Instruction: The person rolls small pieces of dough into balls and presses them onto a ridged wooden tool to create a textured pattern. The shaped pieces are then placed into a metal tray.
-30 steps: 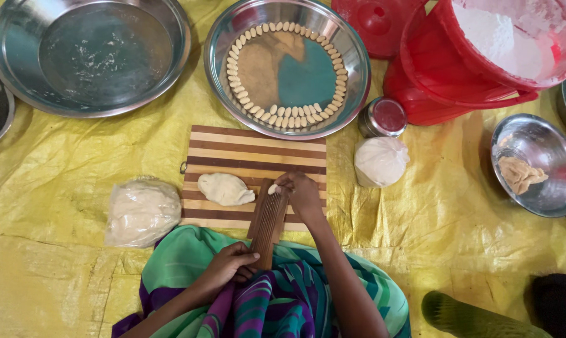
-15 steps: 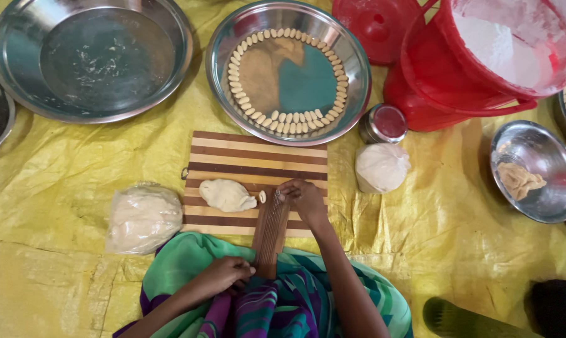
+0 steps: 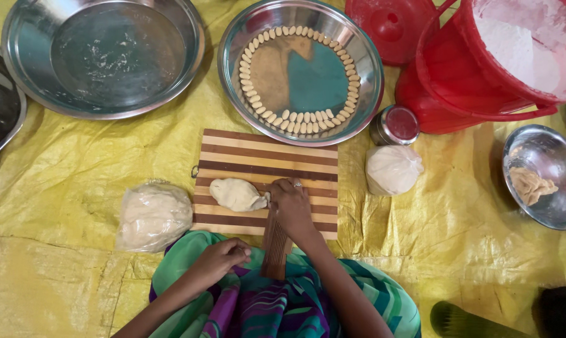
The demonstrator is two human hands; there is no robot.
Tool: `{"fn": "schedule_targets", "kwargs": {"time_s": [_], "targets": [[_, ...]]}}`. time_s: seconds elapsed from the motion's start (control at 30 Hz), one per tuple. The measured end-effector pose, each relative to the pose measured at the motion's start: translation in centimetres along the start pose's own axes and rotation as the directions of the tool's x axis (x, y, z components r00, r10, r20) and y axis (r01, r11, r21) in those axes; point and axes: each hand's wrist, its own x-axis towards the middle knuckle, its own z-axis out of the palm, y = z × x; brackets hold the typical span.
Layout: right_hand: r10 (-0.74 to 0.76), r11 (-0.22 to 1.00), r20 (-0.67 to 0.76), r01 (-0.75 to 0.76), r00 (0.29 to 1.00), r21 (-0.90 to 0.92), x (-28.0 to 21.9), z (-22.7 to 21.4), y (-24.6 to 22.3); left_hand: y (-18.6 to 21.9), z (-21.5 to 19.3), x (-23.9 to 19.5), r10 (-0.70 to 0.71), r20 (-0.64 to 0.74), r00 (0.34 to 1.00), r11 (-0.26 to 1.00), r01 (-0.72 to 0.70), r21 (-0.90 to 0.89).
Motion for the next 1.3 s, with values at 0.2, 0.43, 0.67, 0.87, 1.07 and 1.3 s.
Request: {"fn": "schedule_targets", "kwargs": {"time_s": [0.2,0.43,0.67,0.87,1.07,1.3], "targets": [[0.086,0.994,0.035,-0.083,0.996,-0.077,-0.5,1.0,1.5,-0.2,-0.2,-0.1,-0.003,0.025,1.000,1.000,0.004,-0.025],[0.018,1.000,0.068,-0.016,0.998,-0.023,-0.5,3.0,2.6,-0.3,0.0,0.2,-0.015,0.032,0.999,1.000,0.016,-0.022],[0.037,0.995,0.089,-0.045,0.995,0.090,-0.3,1.7,3.5,-1.4,-0.8,1.2,0.018,0.029,0.999,1.000,-0.017,-0.024],[0.230,0.864,0.245,-0.314,0.942,0.393,0.1,1.7,6.3,0.3,-2.9,1.2,0.072,0.047,0.996,0.994,-0.068,-0.085],[0.326,0.598,0.159,-0.333,0.932,0.729,6.1,-4.7,14.6,5.1,-7.4,0.6,0.115,-0.015,0.993,0.978,-0.116,-0.172],[0.247,0.969,0.068,-0.248,0.967,0.010,17.1,-10.3,21.9,8.3,-12.3,-0.2,0.028,-0.181,0.983,0.934,-0.090,-0.346]]}}
